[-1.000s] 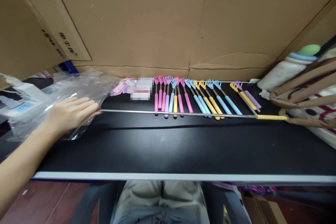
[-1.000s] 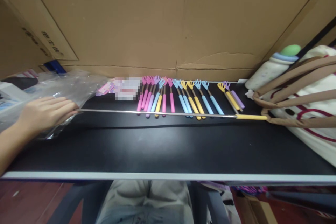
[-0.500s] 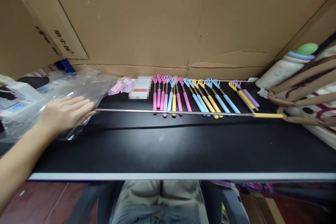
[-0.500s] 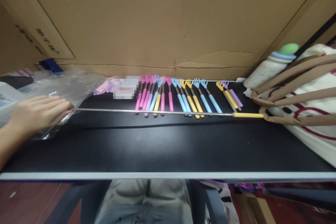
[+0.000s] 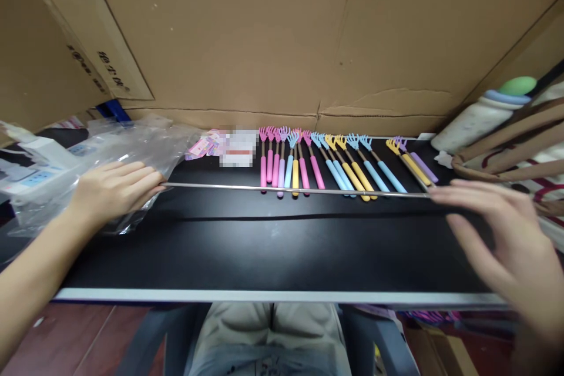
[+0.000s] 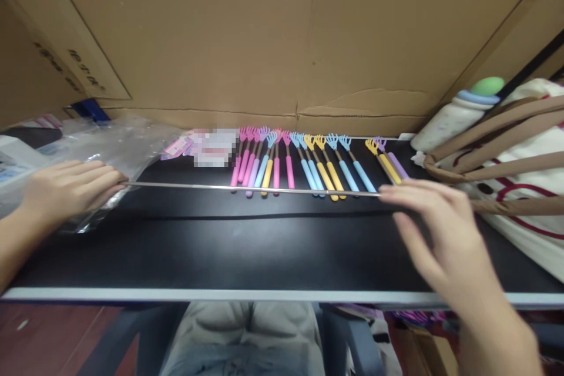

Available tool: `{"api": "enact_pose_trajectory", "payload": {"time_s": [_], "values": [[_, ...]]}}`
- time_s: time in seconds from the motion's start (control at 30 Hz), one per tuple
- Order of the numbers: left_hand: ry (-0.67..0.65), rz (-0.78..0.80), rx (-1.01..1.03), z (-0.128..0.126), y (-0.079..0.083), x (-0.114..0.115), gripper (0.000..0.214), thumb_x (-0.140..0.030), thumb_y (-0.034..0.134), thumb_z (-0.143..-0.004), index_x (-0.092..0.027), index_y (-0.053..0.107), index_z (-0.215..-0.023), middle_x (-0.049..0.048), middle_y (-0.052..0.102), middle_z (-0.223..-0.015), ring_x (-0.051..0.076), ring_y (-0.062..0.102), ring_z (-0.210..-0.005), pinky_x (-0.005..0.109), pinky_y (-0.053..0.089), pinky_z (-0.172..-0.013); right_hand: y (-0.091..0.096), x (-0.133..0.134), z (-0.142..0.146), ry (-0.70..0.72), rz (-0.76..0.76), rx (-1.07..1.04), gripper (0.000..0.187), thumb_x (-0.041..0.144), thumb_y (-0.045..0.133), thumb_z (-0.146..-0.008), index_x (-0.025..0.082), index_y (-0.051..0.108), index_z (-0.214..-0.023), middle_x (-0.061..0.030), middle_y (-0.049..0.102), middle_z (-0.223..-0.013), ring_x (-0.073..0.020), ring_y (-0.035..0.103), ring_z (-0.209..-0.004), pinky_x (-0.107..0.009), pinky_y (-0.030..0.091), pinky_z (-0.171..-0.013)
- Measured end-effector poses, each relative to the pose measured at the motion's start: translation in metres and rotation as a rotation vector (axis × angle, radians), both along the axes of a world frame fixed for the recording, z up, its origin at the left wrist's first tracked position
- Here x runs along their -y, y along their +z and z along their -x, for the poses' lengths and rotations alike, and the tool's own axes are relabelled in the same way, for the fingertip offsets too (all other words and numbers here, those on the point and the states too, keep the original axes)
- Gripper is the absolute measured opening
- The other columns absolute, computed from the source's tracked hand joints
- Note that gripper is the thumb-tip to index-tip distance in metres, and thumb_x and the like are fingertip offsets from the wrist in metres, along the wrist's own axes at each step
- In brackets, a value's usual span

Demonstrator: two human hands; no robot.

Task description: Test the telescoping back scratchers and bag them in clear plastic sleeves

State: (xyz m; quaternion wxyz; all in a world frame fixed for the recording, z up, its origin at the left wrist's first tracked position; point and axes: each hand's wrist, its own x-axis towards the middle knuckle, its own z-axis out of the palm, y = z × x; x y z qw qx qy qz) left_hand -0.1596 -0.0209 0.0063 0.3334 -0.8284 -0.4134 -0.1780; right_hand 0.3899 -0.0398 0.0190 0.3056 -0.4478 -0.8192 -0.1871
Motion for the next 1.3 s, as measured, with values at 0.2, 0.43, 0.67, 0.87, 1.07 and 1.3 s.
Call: {"api": "enact_pose_trajectory", "payload": {"time_s": [0.2, 0.43, 0.67, 0.87, 1.07, 1.3], "values": [[0.042, -0.195, -0.231, 0.005, 0.0, -0.001, 0.024, -0.027, 0.049, -0.091, -0.02, 0.057, -0.07, -0.0007, 0.063, -0.064, 0.015, 0.056, -0.062, 0.026, 0.037, -0.056, -0.011, -0.054, -0.083, -0.2, 0.311, 0.227, 0.04, 0.048, 0.048, -0.089, 0.018, 0.056, -0.115, -0.0161, 0.063, -0.115, -0.0274, 0.057, -0.109, -0.039, 0.043, -0.095], [0.223, -0.028, -0.105, -0.005, -0.004, 0.0, 0.038, -0.031, 0.03, -0.094, -0.021, 0.059, -0.071, 0.0023, 0.061, -0.065, 0.017, 0.057, -0.066, 0.031, 0.037, -0.063, -0.016, -0.063, -0.091, -0.088, 0.557, 0.002, 0.023, 0.039, 0.049, -0.092, 0.023, 0.063, -0.101, -0.0129, 0.066, -0.106, -0.0198, 0.062, -0.1, -0.027, 0.045, -0.091], [0.112, -0.152, -0.254, 0.017, 0.001, -0.015, 0.033, -0.033, 0.039, -0.098, -0.021, 0.058, -0.073, -0.0025, 0.062, -0.064, 0.013, 0.053, -0.062, 0.023, 0.037, -0.059, -0.01, -0.061, -0.076, -0.096, 0.325, 0.087, 0.028, 0.04, 0.044, -0.093, 0.02, 0.063, -0.098, -0.0134, 0.069, -0.099, -0.021, 0.065, -0.091, -0.031, 0.046, -0.082], [-0.111, -0.26, -0.306, -0.045, 0.013, -0.015, 0.03, -0.029, 0.049, -0.096, -0.02, 0.053, -0.068, -0.0025, 0.057, -0.058, 0.013, 0.051, -0.057, 0.023, 0.034, -0.054, -0.009, -0.043, 0.011, 0.019, 0.183, 0.259, 0.029, 0.035, 0.038, -0.097, 0.022, 0.064, -0.098, -0.0048, 0.072, -0.094, -0.0162, 0.068, -0.078, -0.026, 0.045, -0.066], [-0.196, -0.157, -0.197, -0.13, 0.017, -0.012, 0.036, -0.029, 0.04, -0.099, -0.021, 0.05, -0.065, -0.0026, 0.051, -0.054, 0.012, 0.048, -0.049, 0.026, 0.033, -0.049, -0.007, -0.036, 0.093, 0.158, 0.157, 0.296, 0.028, 0.032, 0.034, -0.099, 0.02, 0.058, -0.092, 0.0007, 0.07, -0.078, -0.0132, 0.065, -0.061, -0.024, 0.035, -0.05], [-0.24, 0.007, -0.098, -0.166, 0.012, 0.005, 0.031, -0.024, 0.038, -0.099, -0.018, 0.05, -0.071, -0.0024, 0.051, -0.055, 0.011, 0.048, -0.048, 0.025, 0.03, -0.048, -0.011, -0.025, 0.125, 0.214, 0.126, 0.292, 0.028, 0.032, 0.035, -0.099, 0.02, 0.055, -0.084, 0.0021, 0.068, -0.068, -0.0123, 0.059, -0.05, -0.025, 0.022, -0.045]]}}
